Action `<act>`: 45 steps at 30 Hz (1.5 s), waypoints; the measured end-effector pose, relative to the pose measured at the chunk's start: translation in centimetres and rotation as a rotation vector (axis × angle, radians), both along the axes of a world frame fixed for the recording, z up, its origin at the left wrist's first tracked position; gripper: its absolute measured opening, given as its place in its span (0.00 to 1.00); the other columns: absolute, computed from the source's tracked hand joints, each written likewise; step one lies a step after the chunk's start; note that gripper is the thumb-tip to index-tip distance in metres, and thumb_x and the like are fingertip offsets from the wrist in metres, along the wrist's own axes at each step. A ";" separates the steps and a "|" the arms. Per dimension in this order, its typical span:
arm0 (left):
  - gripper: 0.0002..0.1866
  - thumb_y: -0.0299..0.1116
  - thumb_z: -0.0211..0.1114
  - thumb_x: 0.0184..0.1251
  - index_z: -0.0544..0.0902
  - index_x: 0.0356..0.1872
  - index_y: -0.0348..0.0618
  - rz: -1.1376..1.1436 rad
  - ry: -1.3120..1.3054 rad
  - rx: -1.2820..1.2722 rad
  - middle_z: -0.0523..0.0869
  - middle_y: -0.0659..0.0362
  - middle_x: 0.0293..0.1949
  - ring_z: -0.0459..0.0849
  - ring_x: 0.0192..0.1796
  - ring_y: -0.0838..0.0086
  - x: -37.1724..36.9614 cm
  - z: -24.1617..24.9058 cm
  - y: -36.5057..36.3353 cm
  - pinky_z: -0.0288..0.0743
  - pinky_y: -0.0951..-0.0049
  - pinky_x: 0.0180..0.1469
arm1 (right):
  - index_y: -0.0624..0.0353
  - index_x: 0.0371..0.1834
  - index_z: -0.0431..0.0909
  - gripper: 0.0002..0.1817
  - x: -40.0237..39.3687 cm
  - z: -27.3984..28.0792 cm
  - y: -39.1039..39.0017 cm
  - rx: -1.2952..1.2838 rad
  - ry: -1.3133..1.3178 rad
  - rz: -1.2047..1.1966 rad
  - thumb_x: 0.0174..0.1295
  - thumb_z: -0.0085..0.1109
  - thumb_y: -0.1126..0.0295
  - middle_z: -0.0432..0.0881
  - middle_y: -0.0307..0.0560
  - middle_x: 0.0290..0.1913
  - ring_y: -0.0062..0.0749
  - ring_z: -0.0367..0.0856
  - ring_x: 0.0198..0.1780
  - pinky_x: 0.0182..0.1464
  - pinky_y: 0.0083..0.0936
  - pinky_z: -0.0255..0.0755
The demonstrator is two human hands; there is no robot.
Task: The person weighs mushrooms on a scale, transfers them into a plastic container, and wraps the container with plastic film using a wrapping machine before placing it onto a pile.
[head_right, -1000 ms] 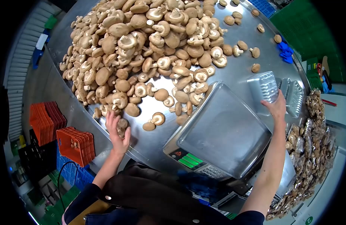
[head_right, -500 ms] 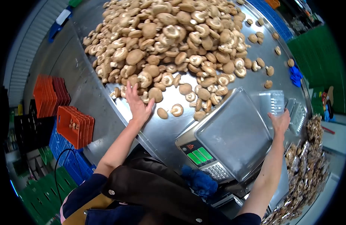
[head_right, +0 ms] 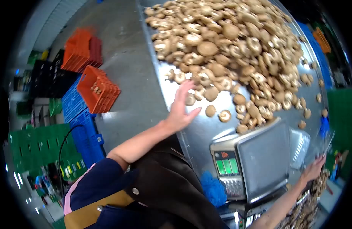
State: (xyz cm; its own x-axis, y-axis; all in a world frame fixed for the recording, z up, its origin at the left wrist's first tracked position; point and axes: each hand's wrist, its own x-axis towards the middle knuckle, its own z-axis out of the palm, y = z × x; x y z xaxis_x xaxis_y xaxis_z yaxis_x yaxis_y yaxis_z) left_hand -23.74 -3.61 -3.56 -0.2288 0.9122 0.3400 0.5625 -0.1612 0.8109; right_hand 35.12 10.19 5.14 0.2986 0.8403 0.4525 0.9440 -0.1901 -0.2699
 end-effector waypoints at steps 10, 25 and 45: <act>0.16 0.33 0.53 0.73 0.69 0.54 0.31 -0.491 -0.992 -1.131 0.86 0.46 0.37 0.86 0.22 0.65 -0.3 4.6 -2.8 0.73 0.79 0.13 | 0.62 0.50 0.77 0.12 -34.7 -2.1 -11.7 -0.982 0.809 0.735 0.65 0.60 0.70 0.83 0.45 0.26 0.24 0.82 0.24 0.28 0.23 0.76; 0.16 0.23 0.49 0.71 0.66 0.56 0.26 0.078 -1.645 -1.309 0.79 0.35 0.52 0.86 0.36 0.57 -3.6 -2.3 -2.5 0.83 0.73 0.31 | 0.70 0.66 0.55 0.23 -38.8 -11.2 -14.2 -0.962 1.358 0.067 0.68 0.38 0.78 0.83 0.59 0.35 0.26 0.72 0.13 0.10 0.20 0.61; 0.05 0.22 0.51 0.71 0.74 0.42 0.34 0.163 -1.091 -0.475 0.79 0.54 0.24 0.77 0.19 0.70 -2.8 -8.0 6.8 0.67 0.75 0.18 | 0.57 0.69 0.64 0.20 -44.4 -17.2 -3.2 -0.354 1.473 0.208 0.76 0.37 0.67 0.78 0.46 0.36 0.24 0.78 0.21 0.20 0.20 0.73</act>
